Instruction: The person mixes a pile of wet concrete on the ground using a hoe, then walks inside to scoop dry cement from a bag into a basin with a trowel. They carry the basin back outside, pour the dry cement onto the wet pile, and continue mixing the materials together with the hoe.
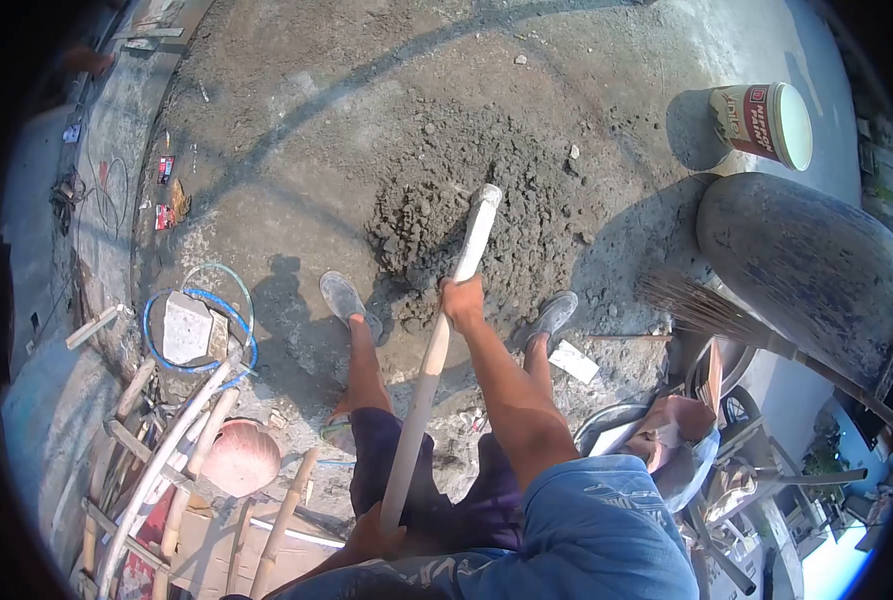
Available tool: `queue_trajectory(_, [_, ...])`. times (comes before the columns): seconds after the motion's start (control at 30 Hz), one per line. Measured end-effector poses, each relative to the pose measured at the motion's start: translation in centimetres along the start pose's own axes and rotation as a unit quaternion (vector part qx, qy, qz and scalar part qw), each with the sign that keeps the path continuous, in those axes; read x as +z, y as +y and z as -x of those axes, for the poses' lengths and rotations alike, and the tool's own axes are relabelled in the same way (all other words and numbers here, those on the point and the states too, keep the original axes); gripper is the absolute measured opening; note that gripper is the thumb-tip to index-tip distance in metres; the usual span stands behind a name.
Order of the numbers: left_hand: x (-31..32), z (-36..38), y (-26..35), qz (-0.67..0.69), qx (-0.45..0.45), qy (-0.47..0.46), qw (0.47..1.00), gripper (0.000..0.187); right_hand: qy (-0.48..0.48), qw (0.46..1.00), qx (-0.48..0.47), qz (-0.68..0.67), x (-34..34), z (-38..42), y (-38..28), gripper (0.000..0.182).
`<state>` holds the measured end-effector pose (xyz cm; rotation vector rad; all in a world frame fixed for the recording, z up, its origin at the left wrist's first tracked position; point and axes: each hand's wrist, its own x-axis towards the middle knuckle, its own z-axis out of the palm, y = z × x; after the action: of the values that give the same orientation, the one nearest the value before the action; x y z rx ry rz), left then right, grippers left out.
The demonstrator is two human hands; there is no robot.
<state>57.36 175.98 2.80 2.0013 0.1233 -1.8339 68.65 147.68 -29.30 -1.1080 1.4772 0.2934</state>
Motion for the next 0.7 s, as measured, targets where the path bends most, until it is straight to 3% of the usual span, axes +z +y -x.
queue_trajectory(0.07, [-1.5,0.7,-5.0,-0.088,-0.101,-0.026,0.991,0.049,0.024,0.998,-0.016,-0.052,0.4,3.4,2.3,0.038])
queue_trajectory(0.13, [-4.1,0.2,-9.2,-0.106,-0.094,-0.042,0.989,0.043,0.032,0.994,-0.028,-0.1,-0.1,7.6,1.4,0.039])
queue_trajectory(0.27, [-5.6,-6.7,-12.5,-0.173,0.08,-0.063,0.98,0.04,0.075,0.976,-0.14,-0.15,-6.2,9.4,-2.8,0.04])
queue_trajectory(0.37, [-5.6,-14.7,-1.7,-0.105,0.162,-0.112,0.975,0.04,0.127,0.962,-0.156,-0.186,-14.2,5.0,-10.0,0.033])
queue_trajectory(0.43, [-3.6,-19.5,4.2,-0.092,0.235,-0.119,0.96,0.044,0.129,0.956,-0.192,-0.182,-19.7,-1.1,-13.6,0.017])
queue_trajectory(0.5, [-2.6,-19.9,11.9,-0.16,0.222,-0.051,0.96,0.043,0.175,0.969,-0.114,-0.132,-23.9,-8.1,-16.1,0.011])
queue_trajectory(0.57, [-3.6,-16.7,15.5,-0.141,0.178,-0.072,0.971,0.045,0.145,0.984,-0.011,-0.107,-23.7,-12.4,-14.0,0.01])
queue_trajectory(0.63, [-5.4,-11.5,16.2,-0.151,0.073,-0.101,0.981,0.043,0.04,0.987,0.126,-0.086,-18.9,-14.8,-4.7,0.013])
queue_trajectory(0.67, [-6.3,-8.7,14.8,-0.157,-0.004,-0.125,0.98,0.042,0.036,0.986,0.154,-0.045,-13.2,-12.3,-0.2,0.014])
queue_trajectory(0.7, [-7.5,-7.0,13.2,-0.167,-0.014,-0.105,0.98,0.04,0.024,0.985,0.153,-0.073,-9.9,-10.6,3.2,0.014])
